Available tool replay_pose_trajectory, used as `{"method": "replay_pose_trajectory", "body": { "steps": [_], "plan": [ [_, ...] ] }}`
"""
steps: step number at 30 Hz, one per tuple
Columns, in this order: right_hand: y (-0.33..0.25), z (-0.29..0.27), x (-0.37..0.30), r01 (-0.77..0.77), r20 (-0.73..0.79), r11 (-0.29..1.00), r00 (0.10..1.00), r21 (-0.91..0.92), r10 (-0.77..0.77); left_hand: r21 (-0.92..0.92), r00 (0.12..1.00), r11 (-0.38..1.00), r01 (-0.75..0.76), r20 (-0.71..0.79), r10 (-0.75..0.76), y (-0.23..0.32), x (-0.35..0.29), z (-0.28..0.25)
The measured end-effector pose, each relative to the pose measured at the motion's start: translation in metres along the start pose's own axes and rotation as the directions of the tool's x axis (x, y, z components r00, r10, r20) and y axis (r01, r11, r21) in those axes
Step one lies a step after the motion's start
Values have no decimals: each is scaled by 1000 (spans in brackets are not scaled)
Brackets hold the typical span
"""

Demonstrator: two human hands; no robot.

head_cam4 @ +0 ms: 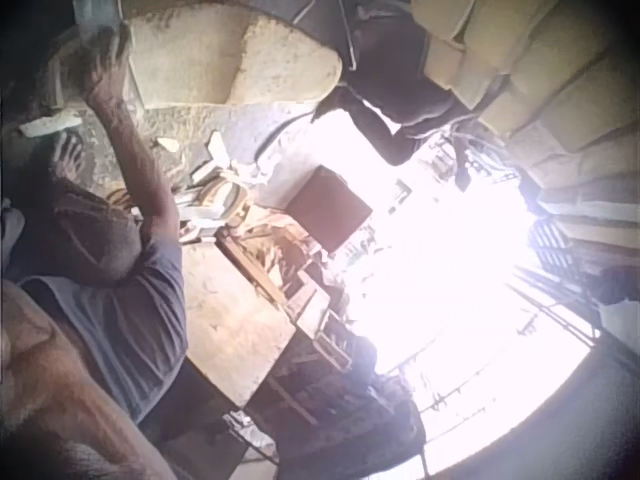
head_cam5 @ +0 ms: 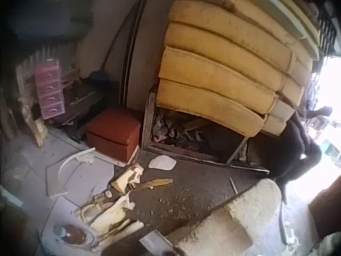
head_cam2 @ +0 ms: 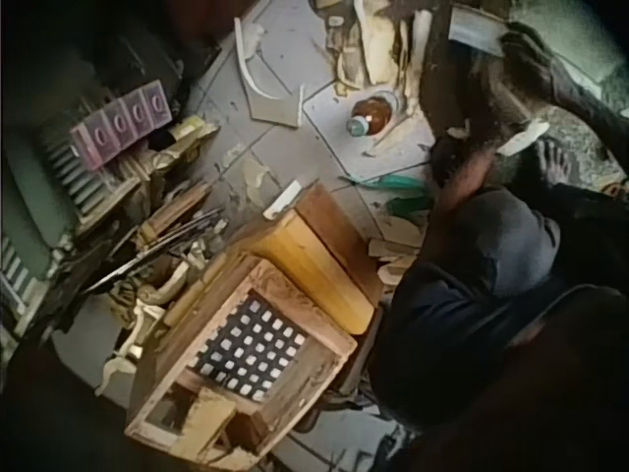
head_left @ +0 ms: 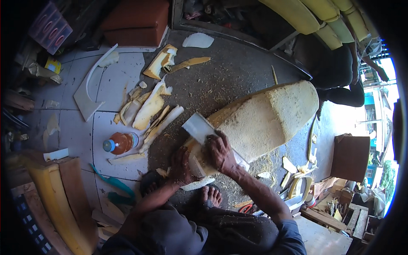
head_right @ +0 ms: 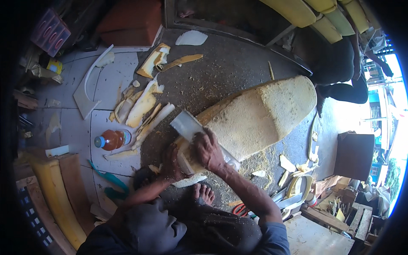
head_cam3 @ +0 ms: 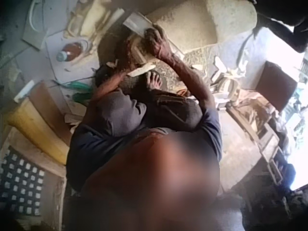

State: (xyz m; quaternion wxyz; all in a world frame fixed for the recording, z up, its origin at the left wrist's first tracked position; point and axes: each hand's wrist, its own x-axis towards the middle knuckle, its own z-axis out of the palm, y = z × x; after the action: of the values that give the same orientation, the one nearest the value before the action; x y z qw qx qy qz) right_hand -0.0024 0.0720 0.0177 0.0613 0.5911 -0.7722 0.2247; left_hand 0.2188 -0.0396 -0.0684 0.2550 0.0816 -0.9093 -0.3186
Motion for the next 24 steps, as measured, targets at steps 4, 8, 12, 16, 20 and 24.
{"method": "replay_pose_trajectory", "body": {
  "steps": [4, 8, 12, 16, 20, 24],
  "plan": [
    [107, -81, 4, -344, -189, 864, 937, -367, 293, -36, 999, 999, 36, -23, -36, 22, 3, 8],
    [103, -120, -39, -563, -102, 803, 803, 193, 587, -74, 993, 992, 105, 54, -101, 53, -1, 19],
    [65, -107, -104, -631, -181, 766, 744, 124, 643, -233, 928, 971, 57, 371, 34, 98, -19, 24],
    [44, -121, -137, -804, -85, 590, 594, -68, 800, -526, 182, 759, 383, 849, 496, 134, 20, 36],
    [57, -150, -169, -811, -140, 519, 567, -269, 812, -643, 326, 762, 70, 737, 592, 128, 93, 57],
    [2, -144, -162, -873, -171, 370, 437, -319, 883, -205, 766, 906, 369, 619, -172, 43, 245, 96]
  ]
}}
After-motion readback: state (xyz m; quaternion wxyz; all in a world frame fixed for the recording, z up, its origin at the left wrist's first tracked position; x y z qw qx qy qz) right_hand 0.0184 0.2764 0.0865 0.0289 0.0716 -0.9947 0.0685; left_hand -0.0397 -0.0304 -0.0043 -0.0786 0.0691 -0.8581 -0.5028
